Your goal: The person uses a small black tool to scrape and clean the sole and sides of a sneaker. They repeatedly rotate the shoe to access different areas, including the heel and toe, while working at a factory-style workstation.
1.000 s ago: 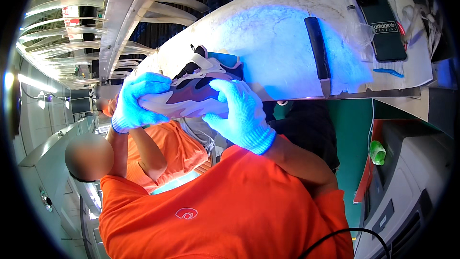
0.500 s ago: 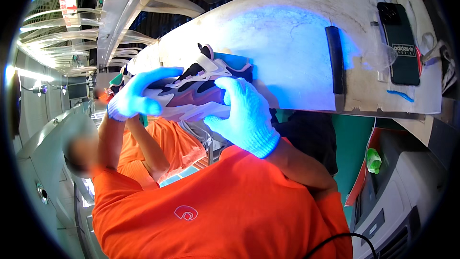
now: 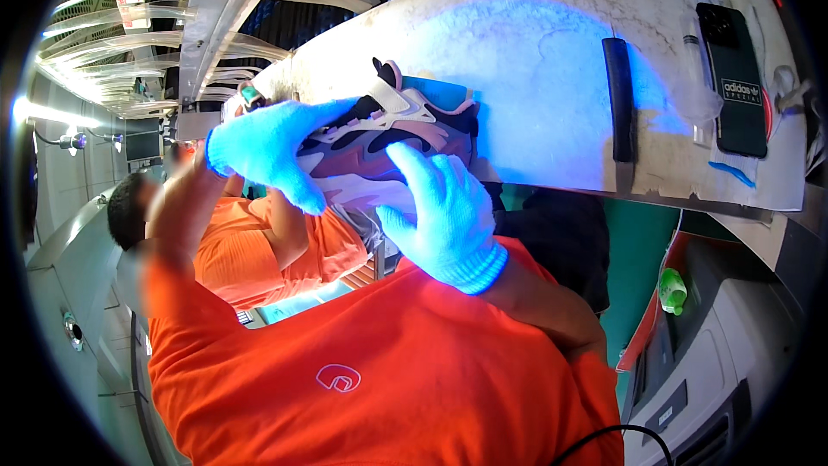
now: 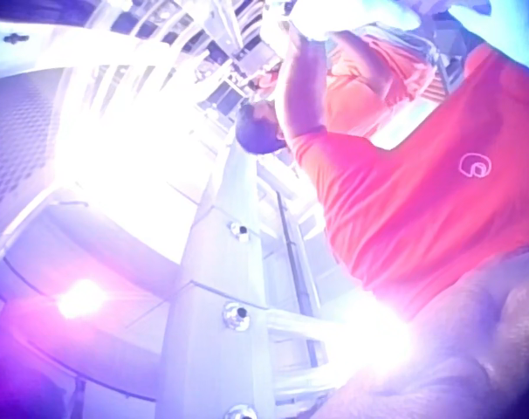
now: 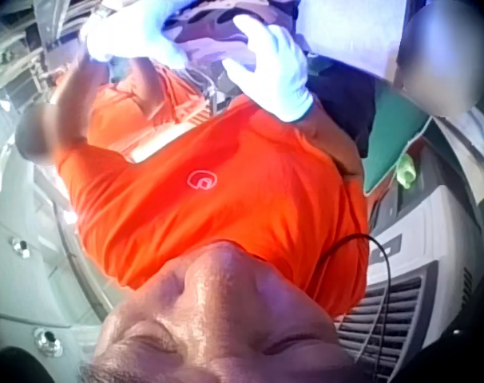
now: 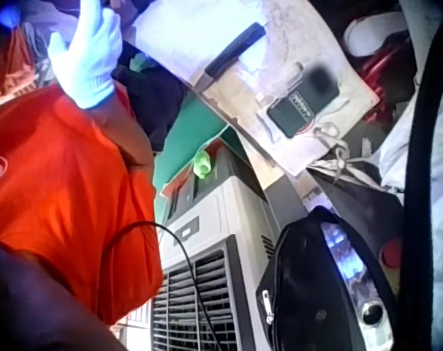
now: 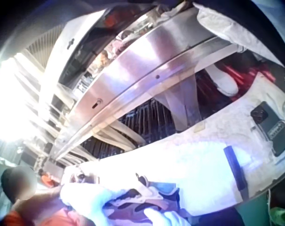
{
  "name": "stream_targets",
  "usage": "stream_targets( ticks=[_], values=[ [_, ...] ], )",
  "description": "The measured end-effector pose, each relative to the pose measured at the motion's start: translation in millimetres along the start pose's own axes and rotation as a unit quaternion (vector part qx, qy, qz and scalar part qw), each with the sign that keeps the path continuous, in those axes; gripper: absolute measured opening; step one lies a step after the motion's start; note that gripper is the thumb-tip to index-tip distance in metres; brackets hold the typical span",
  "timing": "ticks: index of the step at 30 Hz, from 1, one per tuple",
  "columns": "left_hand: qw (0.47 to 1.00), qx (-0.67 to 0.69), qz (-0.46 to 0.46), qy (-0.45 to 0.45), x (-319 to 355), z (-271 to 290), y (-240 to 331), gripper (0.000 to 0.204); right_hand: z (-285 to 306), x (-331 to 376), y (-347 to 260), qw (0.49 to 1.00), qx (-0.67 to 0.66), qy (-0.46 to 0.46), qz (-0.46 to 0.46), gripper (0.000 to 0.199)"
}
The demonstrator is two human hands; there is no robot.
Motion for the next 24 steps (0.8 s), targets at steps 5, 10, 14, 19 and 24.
stream_targets(
  ticks=[5, 10, 14, 19, 24],
  values=[
    [0.999, -0.026, 0.025, -0.021, -5.4, 7.1, 9.2, 0.112, 4.7, -5.9, 3.9, 0.999, 0.028, -0.015, 0.009, 0.083],
    [0.994, -0.05, 0.088, -0.047, -10.8, 11.5, 32.1, 0.108, 9.8, -10.9, 5.9, 0.998, 0.037, -0.038, -0.028, 0.089],
    [0.996, 0.005, 0.081, -0.021, -3.3, 3.5, 35.6, 0.104, 7.2, -3.7, 6.2, 0.999, 0.011, -0.037, -0.024, 0.092],
    [0.993, 0.06, 0.106, -0.007, -28.4, 1.5, 28.0, 0.104, 2.6, -10.0, 12.6, 0.999, 0.04, 0.01, -0.008, 0.088],
    [0.988, 0.059, 0.141, -0.013, -31.4, -6.0, 5.6, 0.097, -1.4, -7.4, 8.9, 0.999, 0.035, 0.006, -0.001, 0.085]
  ],
)
Point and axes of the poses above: each hand's wrist, its own x-axis away from the middle knuckle, its own z-axis out of the back of the hand, y = z × x, the point moved 4 cm from there along -x, towards the middle knuckle, and after that the axes turned 7 degrees about -z, right-handed, at the moved point
